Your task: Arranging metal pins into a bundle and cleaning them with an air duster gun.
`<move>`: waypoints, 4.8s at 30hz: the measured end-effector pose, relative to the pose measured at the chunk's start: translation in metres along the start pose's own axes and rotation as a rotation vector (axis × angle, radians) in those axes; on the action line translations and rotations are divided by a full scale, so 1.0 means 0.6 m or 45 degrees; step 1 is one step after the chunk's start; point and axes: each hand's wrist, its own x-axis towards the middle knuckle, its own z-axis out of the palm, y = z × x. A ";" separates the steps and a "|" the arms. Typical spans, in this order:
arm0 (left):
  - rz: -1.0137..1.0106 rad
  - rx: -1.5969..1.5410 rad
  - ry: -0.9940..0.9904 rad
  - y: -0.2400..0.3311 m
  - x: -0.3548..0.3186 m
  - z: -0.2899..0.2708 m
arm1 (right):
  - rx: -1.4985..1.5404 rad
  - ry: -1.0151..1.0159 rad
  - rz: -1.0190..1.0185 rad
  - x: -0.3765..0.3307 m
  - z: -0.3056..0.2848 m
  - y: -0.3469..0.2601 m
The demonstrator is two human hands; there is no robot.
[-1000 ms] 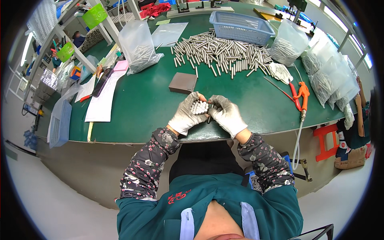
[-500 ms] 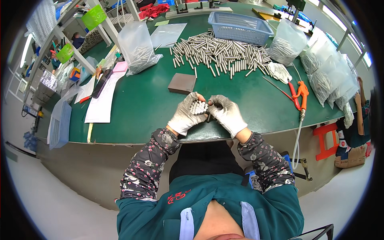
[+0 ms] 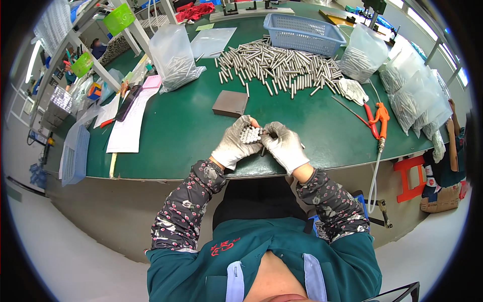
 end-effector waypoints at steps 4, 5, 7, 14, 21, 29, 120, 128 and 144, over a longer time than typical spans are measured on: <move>0.048 -0.101 0.015 -0.005 -0.001 -0.001 | -0.057 0.003 -0.043 0.003 0.002 0.003; 0.047 -0.101 0.018 -0.007 -0.002 -0.002 | 0.006 -0.026 -0.046 0.003 0.002 0.003; 0.049 -0.091 0.020 -0.010 -0.001 -0.002 | 0.039 -0.082 0.007 -0.001 -0.007 -0.006; -0.028 -0.145 0.007 -0.001 0.000 0.000 | -0.079 -0.139 -0.032 -0.009 -0.017 -0.018; -0.038 -0.149 -0.040 0.004 -0.001 -0.005 | -0.150 -0.134 0.081 0.001 -0.011 -0.025; -0.159 -0.319 -0.051 0.009 0.004 -0.012 | 0.072 -0.088 0.024 0.010 -0.005 -0.004; -0.037 -0.262 -0.079 -0.009 -0.001 -0.010 | -0.658 -0.614 0.024 0.059 -0.108 -0.033; -0.078 -0.112 -0.072 0.021 -0.001 -0.005 | -0.518 -0.378 -0.206 0.058 -0.072 -0.055; -0.007 -0.284 -0.152 -0.011 0.002 -0.012 | -1.017 -0.654 -0.826 0.087 -0.050 -0.090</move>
